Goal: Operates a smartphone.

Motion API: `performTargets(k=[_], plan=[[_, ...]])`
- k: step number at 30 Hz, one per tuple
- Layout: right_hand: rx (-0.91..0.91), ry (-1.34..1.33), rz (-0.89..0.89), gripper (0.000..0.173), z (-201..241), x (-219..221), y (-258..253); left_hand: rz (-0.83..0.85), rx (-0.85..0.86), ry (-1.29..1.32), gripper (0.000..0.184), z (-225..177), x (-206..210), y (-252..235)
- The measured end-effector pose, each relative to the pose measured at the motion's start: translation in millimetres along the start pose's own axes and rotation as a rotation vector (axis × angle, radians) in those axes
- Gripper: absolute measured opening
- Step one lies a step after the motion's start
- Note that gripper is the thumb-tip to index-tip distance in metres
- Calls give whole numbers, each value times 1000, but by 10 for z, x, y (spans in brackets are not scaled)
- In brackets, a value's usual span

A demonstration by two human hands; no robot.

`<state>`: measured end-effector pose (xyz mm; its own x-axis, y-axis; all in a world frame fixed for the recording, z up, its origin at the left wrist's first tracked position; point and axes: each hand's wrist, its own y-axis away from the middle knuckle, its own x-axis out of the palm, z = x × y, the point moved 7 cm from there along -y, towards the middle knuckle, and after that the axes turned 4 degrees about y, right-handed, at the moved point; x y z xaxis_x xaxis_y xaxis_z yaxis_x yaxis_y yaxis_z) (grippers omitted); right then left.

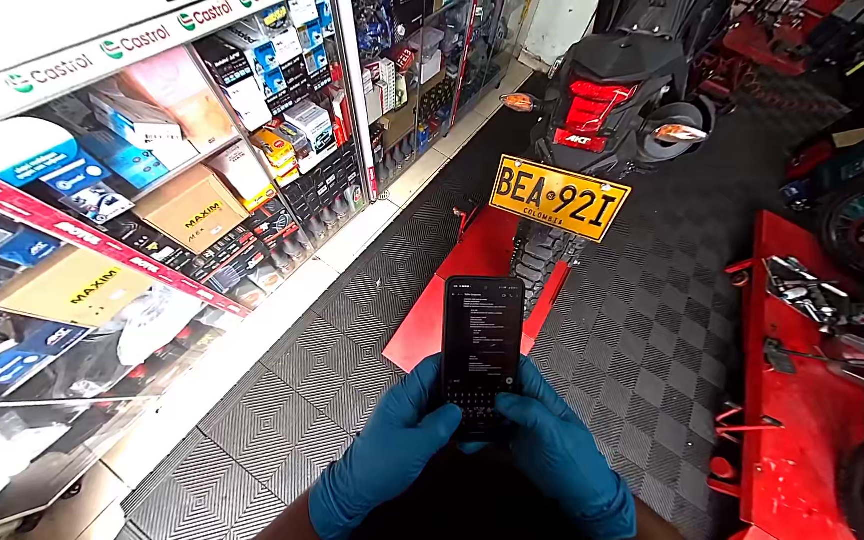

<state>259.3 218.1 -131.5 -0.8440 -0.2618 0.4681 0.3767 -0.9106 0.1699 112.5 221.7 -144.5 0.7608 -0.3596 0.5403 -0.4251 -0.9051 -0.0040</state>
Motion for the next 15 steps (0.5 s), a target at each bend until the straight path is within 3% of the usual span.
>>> performTargets(k=[15], plan=[[-5, 1, 54, 42, 0, 3, 60, -74, 5, -36, 31, 18, 27, -13]])
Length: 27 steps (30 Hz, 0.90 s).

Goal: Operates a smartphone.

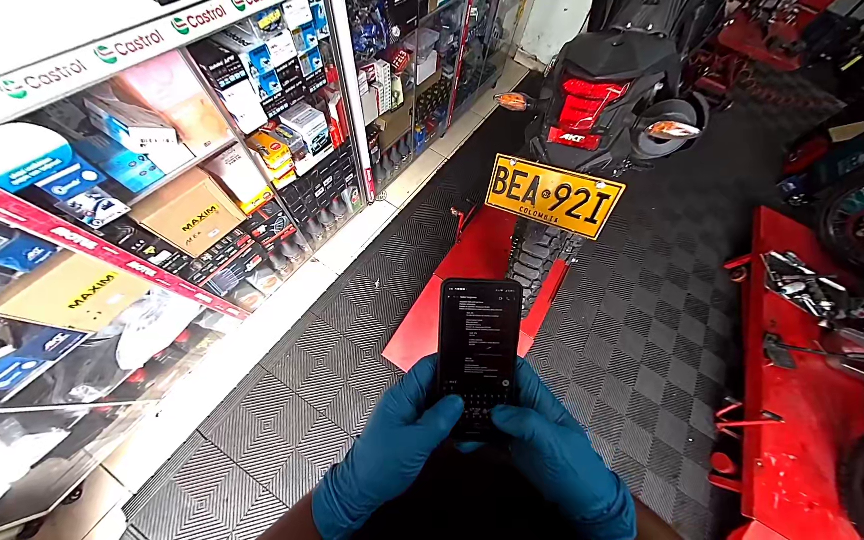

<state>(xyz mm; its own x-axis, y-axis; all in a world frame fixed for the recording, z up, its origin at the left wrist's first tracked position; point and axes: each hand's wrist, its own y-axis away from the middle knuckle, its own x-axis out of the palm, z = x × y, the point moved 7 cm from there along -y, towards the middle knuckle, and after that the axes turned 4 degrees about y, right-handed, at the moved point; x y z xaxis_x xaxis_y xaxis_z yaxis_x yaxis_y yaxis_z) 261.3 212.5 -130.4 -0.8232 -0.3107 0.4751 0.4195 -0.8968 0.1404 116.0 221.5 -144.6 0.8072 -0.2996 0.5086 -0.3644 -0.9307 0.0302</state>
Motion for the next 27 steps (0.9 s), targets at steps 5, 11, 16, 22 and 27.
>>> performTargets(k=[5, 11, 16, 22, 27], plan=[[-21, -4, 30, 49, 4, 16, 4, 25, 2, -13, 35, -12, -11, 2], [-10, -5, 43, 48, -15, 8, 1, 55, -2, 1, 39, -1, -11, 22], [-6, 9, 21, 38, -4, 19, -11, 60, -15, -1, 40, -1, -5, 29], [-1, 10, 11, 39, -16, -2, -2, 57, -21, -24, 41, 16, -7, 28], [2, -6, 81, 56, -1, -6, 12, 88, -35, 19, 43, 16, -5, 27]])
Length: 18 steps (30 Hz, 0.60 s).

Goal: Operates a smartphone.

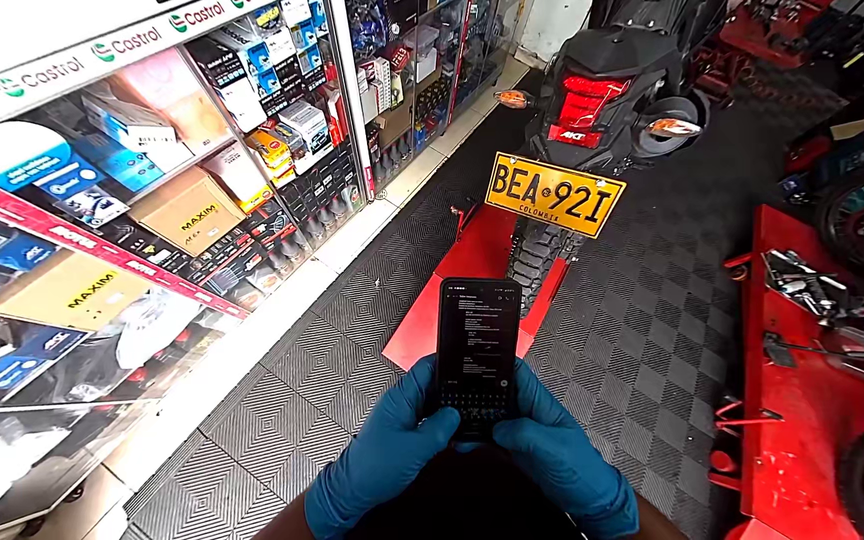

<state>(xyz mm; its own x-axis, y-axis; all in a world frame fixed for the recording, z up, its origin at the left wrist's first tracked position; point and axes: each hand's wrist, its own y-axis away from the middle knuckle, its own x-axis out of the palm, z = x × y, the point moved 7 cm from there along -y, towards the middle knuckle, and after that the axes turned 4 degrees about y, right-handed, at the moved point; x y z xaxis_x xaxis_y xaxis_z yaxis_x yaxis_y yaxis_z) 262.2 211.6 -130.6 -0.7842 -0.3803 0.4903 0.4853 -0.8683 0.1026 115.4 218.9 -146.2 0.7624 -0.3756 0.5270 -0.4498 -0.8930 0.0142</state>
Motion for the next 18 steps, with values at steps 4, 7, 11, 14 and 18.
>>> performTargets(k=[4, 7, 11, 14, 18], plan=[[-9, 27, 2, 57, 15, 23, -4, 9, -2, -9, 43, -16, -8, 5], [-2, 35, 2, 57, 17, 24, -7, 26, -9, -2, 46, -19, -10, 10], [1, 14, 24, 57, 21, 28, -4, 88, -15, 22, 52, -15, -15, 29], [7, 5, 23, 56, 23, 27, -1, 121, -18, 24, 55, -11, -20, 41], [14, -2, 16, 56, 12, 22, -3, 126, -21, 10, 57, -7, -24, 52]])
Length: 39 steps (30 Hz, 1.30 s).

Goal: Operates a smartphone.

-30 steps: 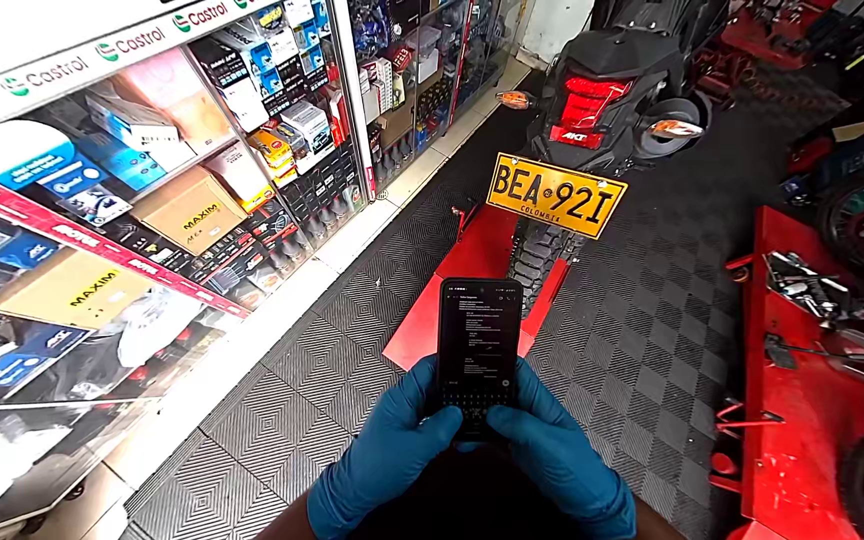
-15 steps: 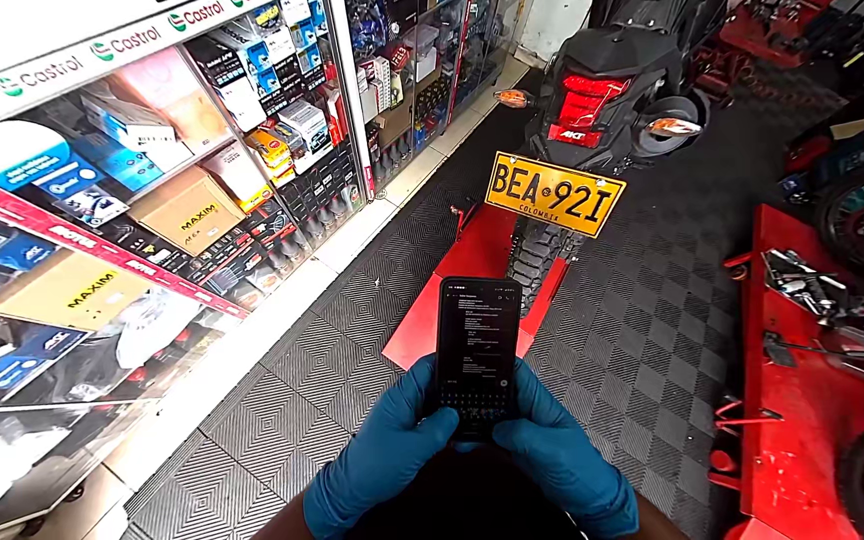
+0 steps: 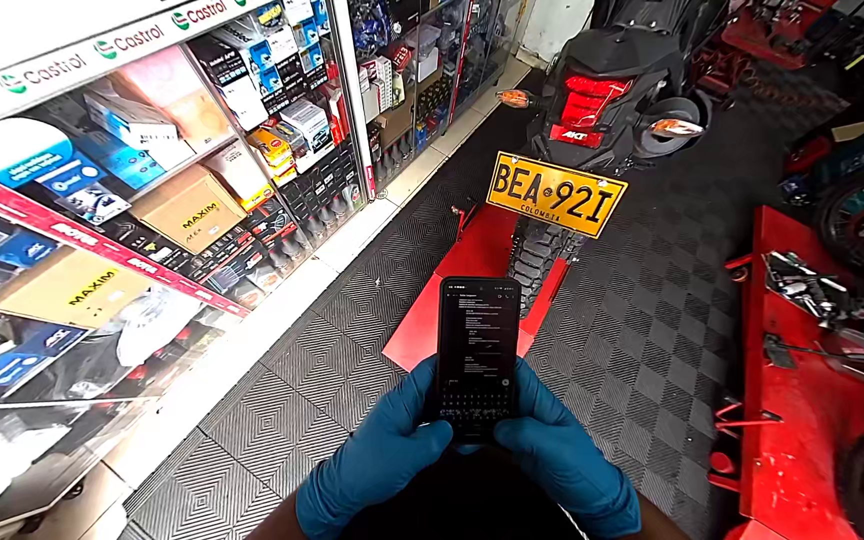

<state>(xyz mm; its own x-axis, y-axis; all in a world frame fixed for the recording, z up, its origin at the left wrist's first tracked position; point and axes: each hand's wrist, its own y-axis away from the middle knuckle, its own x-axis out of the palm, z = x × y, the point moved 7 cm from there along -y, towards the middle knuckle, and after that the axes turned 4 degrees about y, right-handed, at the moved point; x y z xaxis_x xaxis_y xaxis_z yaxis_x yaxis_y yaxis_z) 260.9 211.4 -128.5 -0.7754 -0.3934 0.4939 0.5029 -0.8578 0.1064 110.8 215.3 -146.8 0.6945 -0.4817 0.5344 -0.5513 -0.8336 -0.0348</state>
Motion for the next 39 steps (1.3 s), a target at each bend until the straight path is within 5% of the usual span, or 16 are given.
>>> performTargets(k=[20, 31, 39], plan=[[15, -4, -52, 51, -15, -17, -18, -42, 4, 11, 52, 1, 4, -17], [23, 47, -315, 44, -14, 0, -77, -77, 108, -286, 53, -72, 82, -36], [-17, 37, -120, 41, 1, -19, -26, -110, 88, -188, 44, -58, 4, -5]])
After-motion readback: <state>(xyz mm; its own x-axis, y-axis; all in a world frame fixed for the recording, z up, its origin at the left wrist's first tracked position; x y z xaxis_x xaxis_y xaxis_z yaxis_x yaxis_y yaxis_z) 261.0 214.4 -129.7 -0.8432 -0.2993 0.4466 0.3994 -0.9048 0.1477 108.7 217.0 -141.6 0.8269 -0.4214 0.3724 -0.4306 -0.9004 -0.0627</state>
